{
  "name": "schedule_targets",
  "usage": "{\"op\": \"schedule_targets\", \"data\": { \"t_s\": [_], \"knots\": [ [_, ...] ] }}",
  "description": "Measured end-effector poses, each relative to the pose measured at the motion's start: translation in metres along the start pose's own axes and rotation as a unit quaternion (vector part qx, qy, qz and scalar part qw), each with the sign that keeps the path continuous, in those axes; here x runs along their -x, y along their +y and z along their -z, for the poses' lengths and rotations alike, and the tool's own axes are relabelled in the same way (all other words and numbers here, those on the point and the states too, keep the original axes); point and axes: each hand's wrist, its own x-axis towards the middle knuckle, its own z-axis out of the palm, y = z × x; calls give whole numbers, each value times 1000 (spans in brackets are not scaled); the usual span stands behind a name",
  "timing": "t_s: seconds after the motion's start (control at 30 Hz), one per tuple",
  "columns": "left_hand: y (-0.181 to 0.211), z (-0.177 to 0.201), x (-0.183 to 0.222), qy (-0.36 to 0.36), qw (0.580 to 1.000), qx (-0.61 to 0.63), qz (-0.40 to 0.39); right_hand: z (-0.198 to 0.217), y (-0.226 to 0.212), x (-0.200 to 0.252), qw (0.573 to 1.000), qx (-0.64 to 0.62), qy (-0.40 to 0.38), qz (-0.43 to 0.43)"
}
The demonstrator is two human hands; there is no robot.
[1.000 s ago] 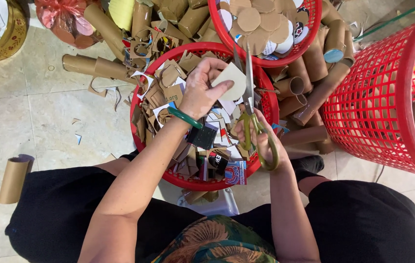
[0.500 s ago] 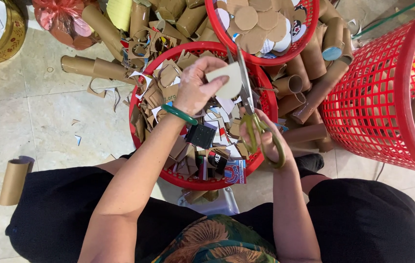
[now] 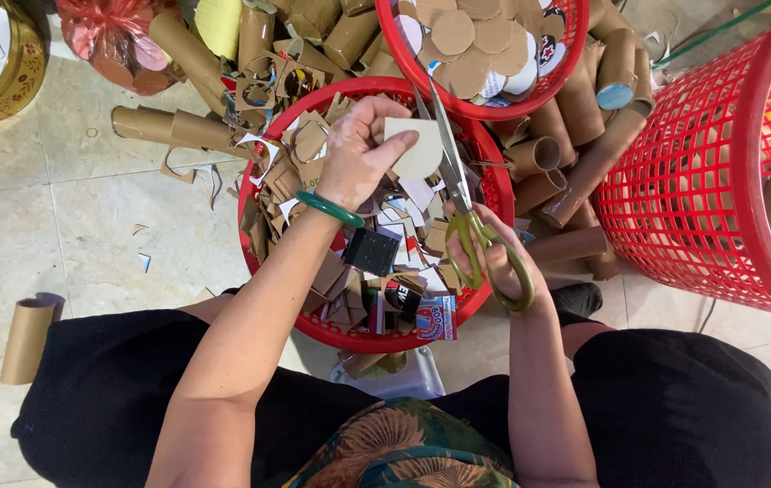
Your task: Cutting small circular or rectangular pieces from cardboard scraps using scissors.
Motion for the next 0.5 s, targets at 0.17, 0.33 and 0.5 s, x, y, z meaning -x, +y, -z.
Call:
{"op": "schedule_targets", "data": {
  "t_s": [0.17, 0.33, 0.5],
  "knots": [
    [1, -3, 3, -36, 999, -17, 3, 11, 16, 2, 992, -53, 54, -101],
    [8, -5, -1, 7, 999, -38, 11, 17, 17, 5, 999, -14, -14, -26],
    [-3, -1, -1, 38, 998, -51, -22, 18, 16, -4, 969, -57, 92, -221]
  ]
}}
